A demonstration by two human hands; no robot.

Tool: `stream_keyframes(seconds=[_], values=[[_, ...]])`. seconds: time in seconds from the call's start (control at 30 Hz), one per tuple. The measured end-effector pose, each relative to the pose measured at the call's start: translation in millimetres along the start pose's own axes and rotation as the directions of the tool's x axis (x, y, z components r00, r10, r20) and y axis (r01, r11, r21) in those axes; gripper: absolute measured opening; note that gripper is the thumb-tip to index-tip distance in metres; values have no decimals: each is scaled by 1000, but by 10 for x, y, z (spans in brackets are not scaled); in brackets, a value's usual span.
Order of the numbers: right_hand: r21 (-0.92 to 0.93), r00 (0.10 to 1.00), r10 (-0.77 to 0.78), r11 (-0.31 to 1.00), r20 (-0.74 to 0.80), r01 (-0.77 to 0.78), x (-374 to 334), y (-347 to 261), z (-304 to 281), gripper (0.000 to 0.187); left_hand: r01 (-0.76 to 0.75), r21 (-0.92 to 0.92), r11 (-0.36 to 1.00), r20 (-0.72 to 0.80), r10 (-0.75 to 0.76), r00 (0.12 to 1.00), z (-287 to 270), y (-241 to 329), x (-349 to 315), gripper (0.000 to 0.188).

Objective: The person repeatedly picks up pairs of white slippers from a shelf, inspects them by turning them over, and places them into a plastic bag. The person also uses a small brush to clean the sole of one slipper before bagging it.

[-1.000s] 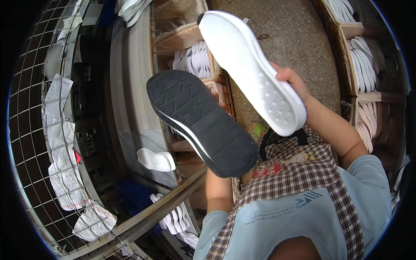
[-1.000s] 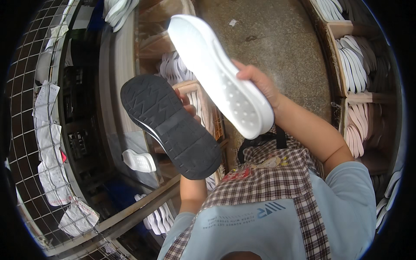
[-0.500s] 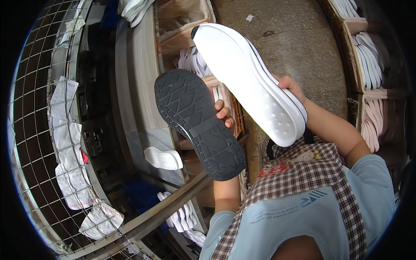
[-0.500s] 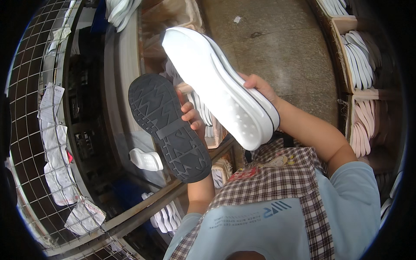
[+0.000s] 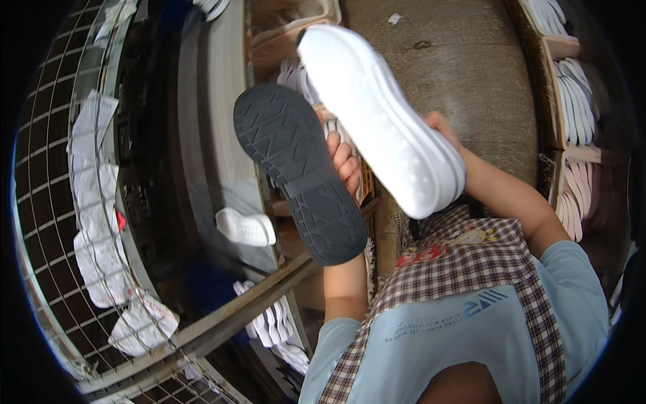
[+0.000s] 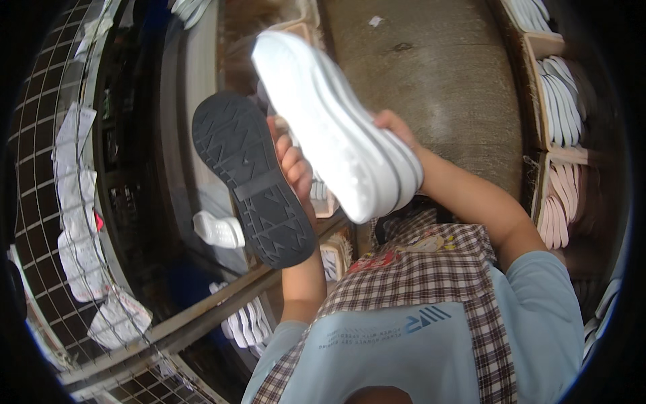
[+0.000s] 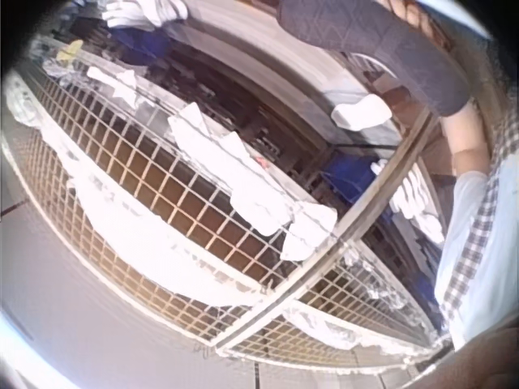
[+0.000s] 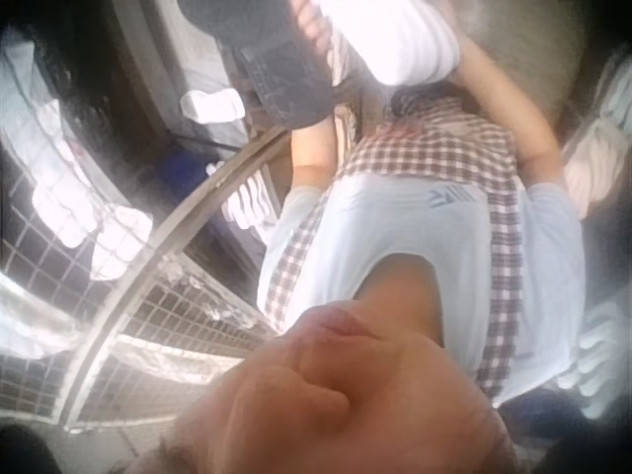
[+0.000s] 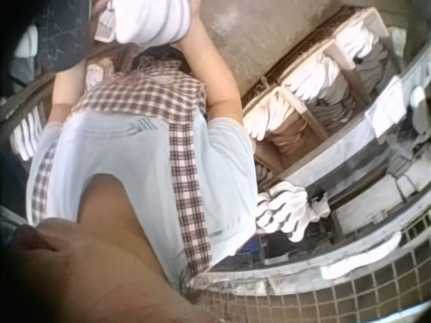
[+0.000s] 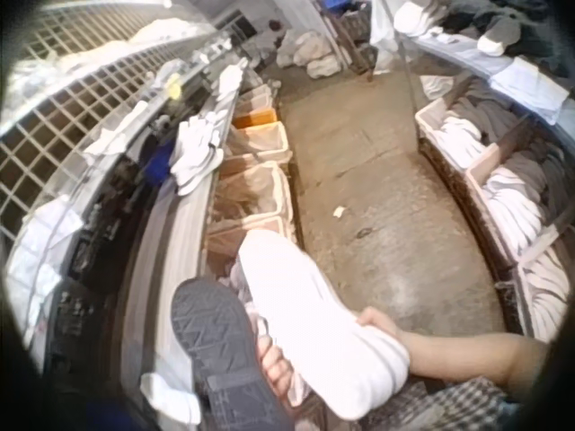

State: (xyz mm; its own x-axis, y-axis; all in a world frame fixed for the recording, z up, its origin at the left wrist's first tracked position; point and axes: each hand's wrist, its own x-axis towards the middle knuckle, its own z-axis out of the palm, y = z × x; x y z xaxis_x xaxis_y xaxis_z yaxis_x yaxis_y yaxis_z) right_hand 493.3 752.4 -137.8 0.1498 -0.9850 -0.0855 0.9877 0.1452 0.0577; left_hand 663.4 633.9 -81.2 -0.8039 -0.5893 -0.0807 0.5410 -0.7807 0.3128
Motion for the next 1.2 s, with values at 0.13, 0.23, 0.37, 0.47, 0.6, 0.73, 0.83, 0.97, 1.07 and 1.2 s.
stream_keyframes(seconds=[0.13, 0.23, 0.37, 0.47, 0.6, 0.73, 0.83, 0.97, 1.07, 1.2], values=[[-66, 994, -2, 998, 106, 9, -25, -60, -46, 63, 13, -177, 984, 219, 27, 975, -87, 82, 25, 70], [-95, 999, -37, 995, 28, 40, -8, -55, -56, 67, 19, -188, 982, 263, 31, 964, -126, 99, -2, 73], [-153, 997, -79, 985, -6, 77, 18, -18, -42, 69, -34, -170, 985, 136, 58, 989, -123, 118, -71, 58], [-173, 997, -76, 982, -7, 74, 24, -7, -29, 70, -17, -112, 994, 121, 31, 992, -84, 162, -103, 57], [-275, 995, -100, 956, 1, 97, 78, 38, -18, 73, 79, -17, 997, 81, -78, 994, -19, 169, -89, 52], [-530, 992, -119, 845, -52, 73, 182, 137, 16, 75, -69, 914, 400, -147, 486, 861, 21, 47, -19, 49], [-536, 998, -45, 844, -37, 18, 226, 174, 50, 74, 64, 925, 374, -216, 380, 899, 58, 42, -80, 54], [-445, 985, 71, 885, -156, -135, 259, 214, 76, 74, 110, 954, 277, -195, 301, 934, 28, 278, -402, 61], [-418, 977, 104, 891, -186, -174, 335, 245, 101, 82, 19, 963, -270, 166, 644, 747, -157, 604, -814, 65], [-602, 989, 71, 787, -132, -137, 448, 244, 141, 81, 755, 198, -625, 348, 765, 542, -543, 1152, -1544, 96]])
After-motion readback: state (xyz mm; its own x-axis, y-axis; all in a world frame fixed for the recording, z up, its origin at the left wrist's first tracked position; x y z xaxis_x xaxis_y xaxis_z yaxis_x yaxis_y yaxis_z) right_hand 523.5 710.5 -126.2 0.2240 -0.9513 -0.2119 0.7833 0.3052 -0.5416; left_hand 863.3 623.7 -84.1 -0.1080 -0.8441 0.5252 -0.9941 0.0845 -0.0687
